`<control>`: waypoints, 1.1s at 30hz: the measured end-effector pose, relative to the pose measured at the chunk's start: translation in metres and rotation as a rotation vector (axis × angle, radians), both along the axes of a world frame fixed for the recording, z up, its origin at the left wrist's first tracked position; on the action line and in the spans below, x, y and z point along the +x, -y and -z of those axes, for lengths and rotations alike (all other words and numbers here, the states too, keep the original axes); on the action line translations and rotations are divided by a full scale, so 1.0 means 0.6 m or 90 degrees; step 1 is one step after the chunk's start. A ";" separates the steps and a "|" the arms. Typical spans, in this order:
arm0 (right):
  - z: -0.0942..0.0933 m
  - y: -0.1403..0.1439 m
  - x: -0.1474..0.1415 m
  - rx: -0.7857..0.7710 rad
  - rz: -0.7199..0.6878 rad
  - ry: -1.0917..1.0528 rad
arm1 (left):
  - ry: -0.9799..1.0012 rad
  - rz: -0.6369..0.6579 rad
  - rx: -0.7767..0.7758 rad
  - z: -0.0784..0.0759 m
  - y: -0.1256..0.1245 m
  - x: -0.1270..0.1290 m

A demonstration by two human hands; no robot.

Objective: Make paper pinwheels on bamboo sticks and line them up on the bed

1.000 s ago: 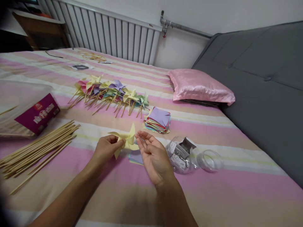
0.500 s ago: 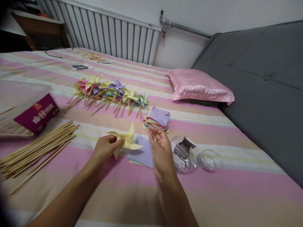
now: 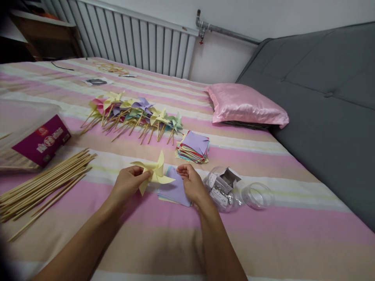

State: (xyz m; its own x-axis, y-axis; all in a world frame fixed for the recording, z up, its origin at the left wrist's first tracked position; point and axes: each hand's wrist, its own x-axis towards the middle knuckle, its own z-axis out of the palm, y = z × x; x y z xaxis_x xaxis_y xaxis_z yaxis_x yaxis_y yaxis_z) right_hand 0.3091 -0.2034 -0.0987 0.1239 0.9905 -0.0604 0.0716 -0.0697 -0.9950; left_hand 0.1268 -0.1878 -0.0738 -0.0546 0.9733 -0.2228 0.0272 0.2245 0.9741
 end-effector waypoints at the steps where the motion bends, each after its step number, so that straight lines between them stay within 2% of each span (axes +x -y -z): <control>1: 0.002 0.000 0.001 0.009 -0.002 0.009 | 0.001 0.000 -0.001 0.000 0.000 0.000; 8: 0.009 -0.002 0.008 0.020 0.011 0.008 | 0.012 0.004 -0.002 -0.004 0.001 0.000; 13: -0.019 0.004 0.000 0.005 0.064 -0.033 | 0.010 0.018 -0.006 0.003 0.000 -0.001; 19: -0.058 0.020 -0.020 0.038 -0.060 -0.155 | 0.087 0.054 -0.013 0.009 0.002 0.005; 22: -0.065 0.025 -0.025 0.132 -0.056 -0.097 | 0.105 0.068 -0.027 0.009 0.004 0.007; 25: -0.067 0.028 -0.024 0.201 -0.065 0.040 | 0.120 0.085 -0.033 0.010 0.006 0.007; 28: -0.067 0.030 -0.022 0.206 -0.091 0.139 | 0.133 0.122 -0.049 0.010 0.007 0.005; 33: -0.071 0.033 -0.025 0.179 -0.105 0.173 | 0.169 0.168 -0.091 0.010 0.009 0.004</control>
State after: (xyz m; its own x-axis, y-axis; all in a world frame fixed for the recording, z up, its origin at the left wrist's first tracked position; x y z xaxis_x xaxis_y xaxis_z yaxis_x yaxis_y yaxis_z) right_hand 0.2942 -0.2231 -0.0561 -0.0637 0.9715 0.2281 0.3211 0.2364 -0.9171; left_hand 0.1292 -0.1933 -0.0800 0.2700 0.9045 -0.3300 -0.1461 0.3772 0.9145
